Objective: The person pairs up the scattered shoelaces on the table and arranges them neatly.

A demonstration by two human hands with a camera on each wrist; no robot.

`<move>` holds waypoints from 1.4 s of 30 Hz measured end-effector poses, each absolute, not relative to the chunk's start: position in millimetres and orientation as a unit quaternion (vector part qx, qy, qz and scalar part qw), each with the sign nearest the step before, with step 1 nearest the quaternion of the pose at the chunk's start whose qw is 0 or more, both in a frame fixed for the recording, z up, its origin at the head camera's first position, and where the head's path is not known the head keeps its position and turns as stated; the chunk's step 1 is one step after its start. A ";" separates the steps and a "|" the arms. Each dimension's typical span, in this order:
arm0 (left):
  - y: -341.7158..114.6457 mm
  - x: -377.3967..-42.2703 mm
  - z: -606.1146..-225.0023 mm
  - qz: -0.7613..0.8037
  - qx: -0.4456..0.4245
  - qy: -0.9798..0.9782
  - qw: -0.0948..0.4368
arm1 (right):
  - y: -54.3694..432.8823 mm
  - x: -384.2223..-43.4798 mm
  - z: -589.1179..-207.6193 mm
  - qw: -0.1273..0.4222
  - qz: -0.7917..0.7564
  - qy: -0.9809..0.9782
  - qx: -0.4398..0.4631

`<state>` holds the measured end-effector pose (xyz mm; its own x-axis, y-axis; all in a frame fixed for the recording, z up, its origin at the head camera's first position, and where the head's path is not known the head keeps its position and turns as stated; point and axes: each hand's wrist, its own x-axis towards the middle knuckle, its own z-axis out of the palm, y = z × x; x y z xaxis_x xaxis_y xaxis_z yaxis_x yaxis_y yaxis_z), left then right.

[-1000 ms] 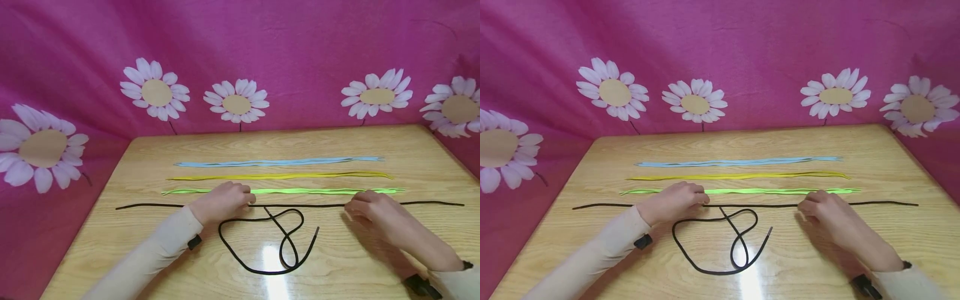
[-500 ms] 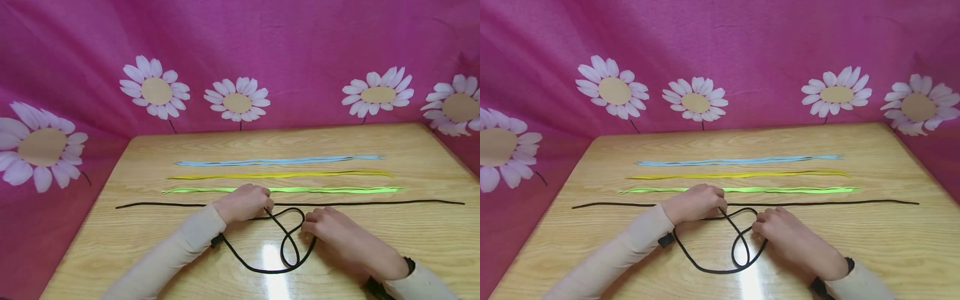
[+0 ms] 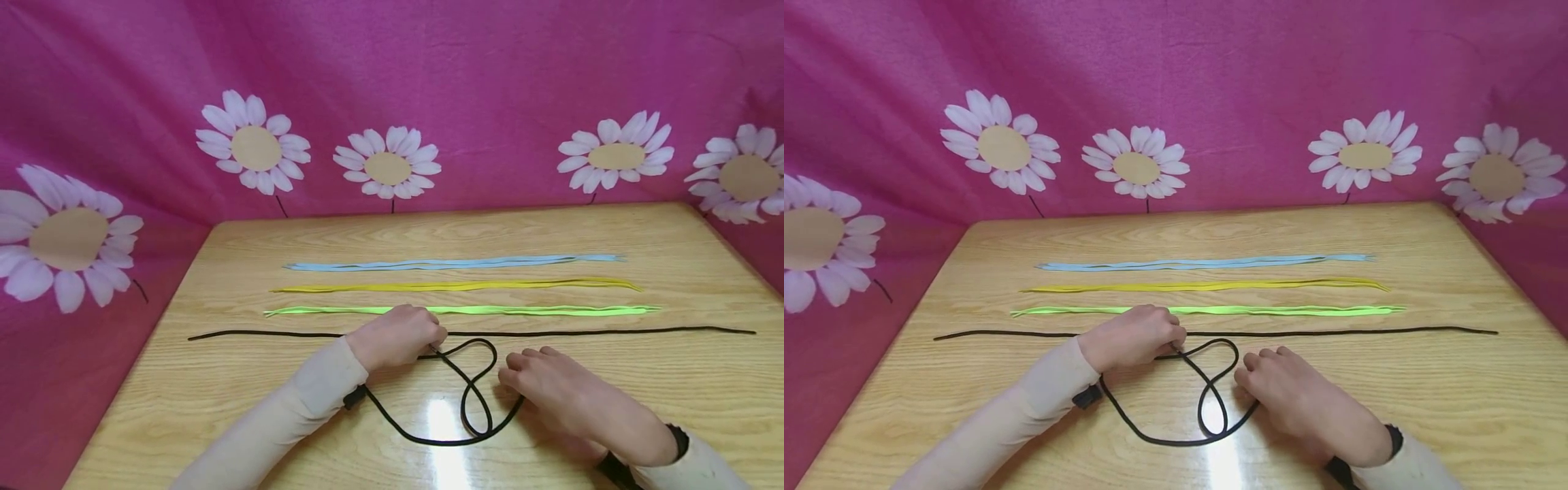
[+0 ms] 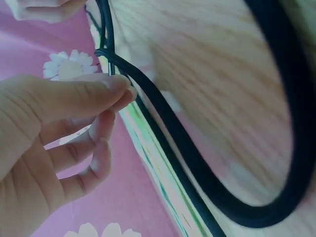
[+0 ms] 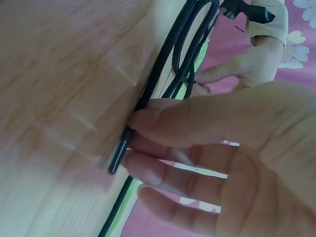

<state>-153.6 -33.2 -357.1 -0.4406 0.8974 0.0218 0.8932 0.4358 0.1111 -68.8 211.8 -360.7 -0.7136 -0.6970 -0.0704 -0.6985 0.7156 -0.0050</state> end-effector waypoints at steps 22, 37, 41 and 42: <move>-115.9 -129.0 -301.1 0.200 0.484 0.851 -0.028 | 271.4 -62.9 -330.2 -0.052 -0.060 0.917 -0.392; -210.9 -123.8 -306.4 0.236 0.346 0.905 -0.076 | 352.4 -68.1 -332.4 -0.055 -0.083 0.938 -0.333; -231.1 -121.4 -308.1 0.254 0.320 0.907 -0.103 | 370.8 -66.0 -337.1 -0.088 -0.059 0.949 -0.298; -236.1 -120.6 -307.8 0.257 0.314 0.907 -0.115 | 375.2 -65.0 -338.1 -0.102 -0.053 0.950 -0.291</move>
<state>-120.6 -236.1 -307.8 -0.7766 0.5103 0.3695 0.6282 0.6713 0.3933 -65.0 375.2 -338.1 -0.8100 -0.5415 0.2252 -0.5632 0.8253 -0.0411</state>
